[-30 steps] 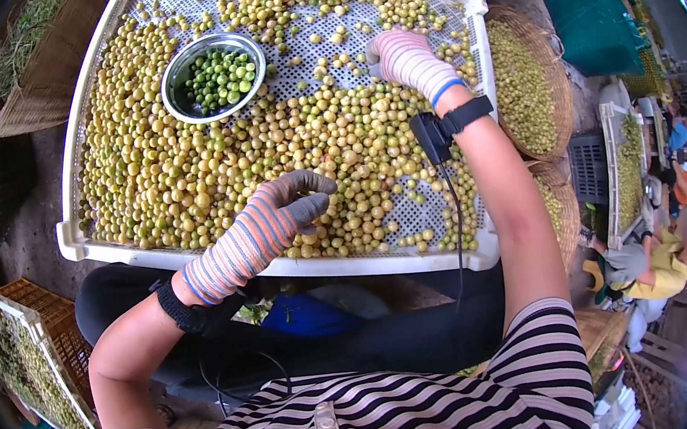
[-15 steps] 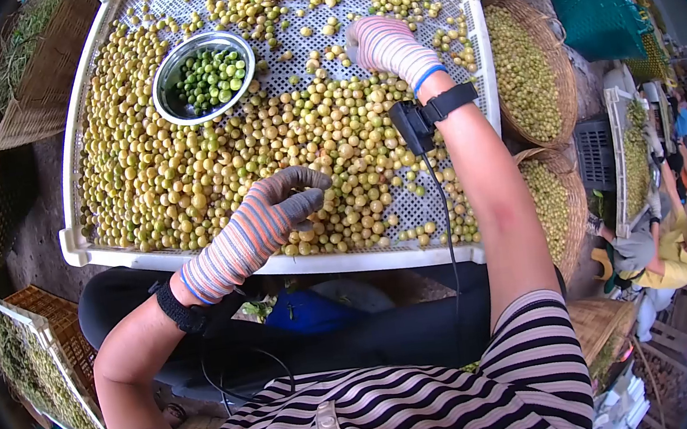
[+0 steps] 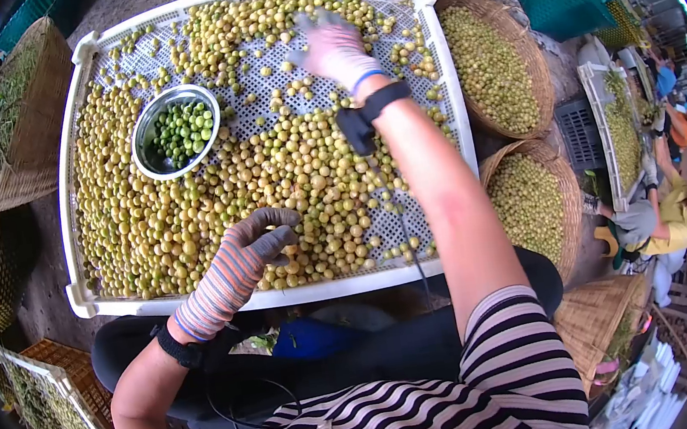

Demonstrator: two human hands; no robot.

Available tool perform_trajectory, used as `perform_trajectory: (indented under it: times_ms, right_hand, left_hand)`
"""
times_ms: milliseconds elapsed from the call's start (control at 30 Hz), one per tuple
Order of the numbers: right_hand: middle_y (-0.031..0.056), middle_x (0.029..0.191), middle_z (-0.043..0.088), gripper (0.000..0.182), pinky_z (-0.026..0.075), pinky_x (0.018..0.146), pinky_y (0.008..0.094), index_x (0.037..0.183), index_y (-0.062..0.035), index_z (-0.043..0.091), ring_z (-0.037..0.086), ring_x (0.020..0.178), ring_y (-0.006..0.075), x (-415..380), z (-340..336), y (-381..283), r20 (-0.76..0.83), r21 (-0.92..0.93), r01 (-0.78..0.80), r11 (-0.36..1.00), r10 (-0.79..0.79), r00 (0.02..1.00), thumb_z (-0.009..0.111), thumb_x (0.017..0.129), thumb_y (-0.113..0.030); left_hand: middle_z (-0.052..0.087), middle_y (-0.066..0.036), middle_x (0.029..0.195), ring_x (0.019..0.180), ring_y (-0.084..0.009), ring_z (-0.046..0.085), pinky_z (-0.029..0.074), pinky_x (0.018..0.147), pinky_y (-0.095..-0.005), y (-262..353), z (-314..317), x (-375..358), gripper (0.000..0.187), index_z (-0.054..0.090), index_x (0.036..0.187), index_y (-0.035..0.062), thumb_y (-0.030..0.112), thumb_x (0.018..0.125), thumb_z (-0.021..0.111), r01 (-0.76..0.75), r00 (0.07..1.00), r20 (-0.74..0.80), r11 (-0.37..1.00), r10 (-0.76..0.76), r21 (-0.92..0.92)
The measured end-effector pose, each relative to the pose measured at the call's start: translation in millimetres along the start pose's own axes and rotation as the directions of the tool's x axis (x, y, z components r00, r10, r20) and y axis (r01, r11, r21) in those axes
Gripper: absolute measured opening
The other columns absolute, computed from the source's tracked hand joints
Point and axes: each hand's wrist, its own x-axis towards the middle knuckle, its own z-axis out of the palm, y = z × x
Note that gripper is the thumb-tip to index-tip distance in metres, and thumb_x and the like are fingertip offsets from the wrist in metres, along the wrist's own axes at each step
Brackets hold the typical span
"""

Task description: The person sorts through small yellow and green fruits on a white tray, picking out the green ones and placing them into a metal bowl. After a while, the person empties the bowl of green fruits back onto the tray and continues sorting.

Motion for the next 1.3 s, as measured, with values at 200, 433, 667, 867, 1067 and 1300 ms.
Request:
perform_trajectory:
  times_ms: [200, 433, 667, 867, 1067, 1300]
  right_hand:
    - [0.0253, 0.141, 0.035, 0.067, 0.032, 0.108, 0.0417, 0.141, -0.0057, 0.033, 0.042, 0.127, 0.0376, -91.1, -46.7, 15.4, 0.472, -0.228, -0.049, 0.972, 0.155, 0.868, 0.049, 0.090, -0.045]
    - [0.0129, 0.103, 0.066, 0.024, 0.050, 0.085, 0.0412, 0.102, -0.0180, 0.068, 0.064, 0.092, 0.0331, 14.7, -22.1, 60.4, 0.134, 0.084, 0.064, 0.994, -0.075, 0.988, 0.054, 0.083, -0.015]
    - [0.0151, 0.101, 0.066, 0.026, 0.051, 0.085, 0.0398, 0.101, -0.0151, 0.069, 0.065, 0.090, 0.0332, 51.5, 2.6, 43.6, 0.339, -0.193, 0.125, 0.973, -0.053, 0.939, 0.058, 0.079, -0.010]
    - [0.0074, 0.089, 0.070, 0.026, 0.054, 0.073, 0.0263, 0.102, -0.0071, 0.068, 0.065, 0.075, 0.0120, 1.5, -38.5, -20.4, 0.117, 0.767, 0.093, 0.635, -0.281, 0.953, 0.070, 0.080, -0.021]
    - [0.0088, 0.088, 0.070, 0.024, 0.052, 0.077, 0.0390, 0.101, -0.0143, 0.070, 0.066, 0.078, 0.0279, -29.5, -35.3, -61.0, -0.071, 0.608, 0.486, 0.628, -0.567, 0.821, 0.060, 0.083, -0.025]
    - [0.0157, 0.092, 0.067, 0.019, 0.051, 0.081, 0.0418, 0.092, -0.0129, 0.071, 0.065, 0.087, 0.0316, -54.1, -44.5, 36.7, 0.433, -0.131, 0.083, 0.988, -0.018, 0.901, 0.060, 0.081, -0.024]
  left_hand:
    - [0.061, -0.003, 0.103, 0.094, -0.0112, 0.057, 0.050, 0.077, -0.0265, 8.3, 0.7, -7.0, 0.031, 0.057, 0.115, 0.0016, 0.022, 0.092, 0.058, -0.022, 1.000, 0.004, 1.000, 0.022, 0.005]
    - [0.061, -0.004, 0.104, 0.094, -0.0114, 0.057, 0.051, 0.077, -0.0269, 3.7, 1.0, -2.4, 0.031, 0.057, 0.115, 0.0007, 0.021, 0.091, 0.059, 0.018, 1.000, -0.002, 1.000, -0.018, -0.006]
    - [0.061, -0.004, 0.105, 0.094, -0.0119, 0.058, 0.051, 0.076, -0.0274, -1.7, -4.6, 5.1, 0.030, 0.057, 0.115, 0.0005, 0.019, 0.091, 0.059, 0.044, 0.999, -0.015, 0.998, -0.044, -0.034]
    - [0.061, -0.004, 0.104, 0.094, -0.0116, 0.057, 0.051, 0.077, -0.0273, 2.0, -1.4, 5.0, 0.030, 0.057, 0.114, 0.0007, 0.020, 0.092, 0.058, 0.051, 0.999, -0.002, 0.999, -0.051, -0.003]
    - [0.060, -0.004, 0.103, 0.094, -0.0118, 0.057, 0.051, 0.078, -0.0273, -3.3, 0.7, 7.0, 0.030, 0.057, 0.115, 0.0010, 0.022, 0.092, 0.057, 0.078, 0.997, 0.001, 0.997, -0.078, 0.019]
    - [0.060, -0.003, 0.101, 0.093, -0.0115, 0.057, 0.050, 0.079, -0.0270, 5.4, 4.8, 0.9, 0.030, 0.057, 0.115, 0.0027, 0.023, 0.093, 0.056, 0.051, 0.998, 0.018, 0.997, -0.053, 0.062]
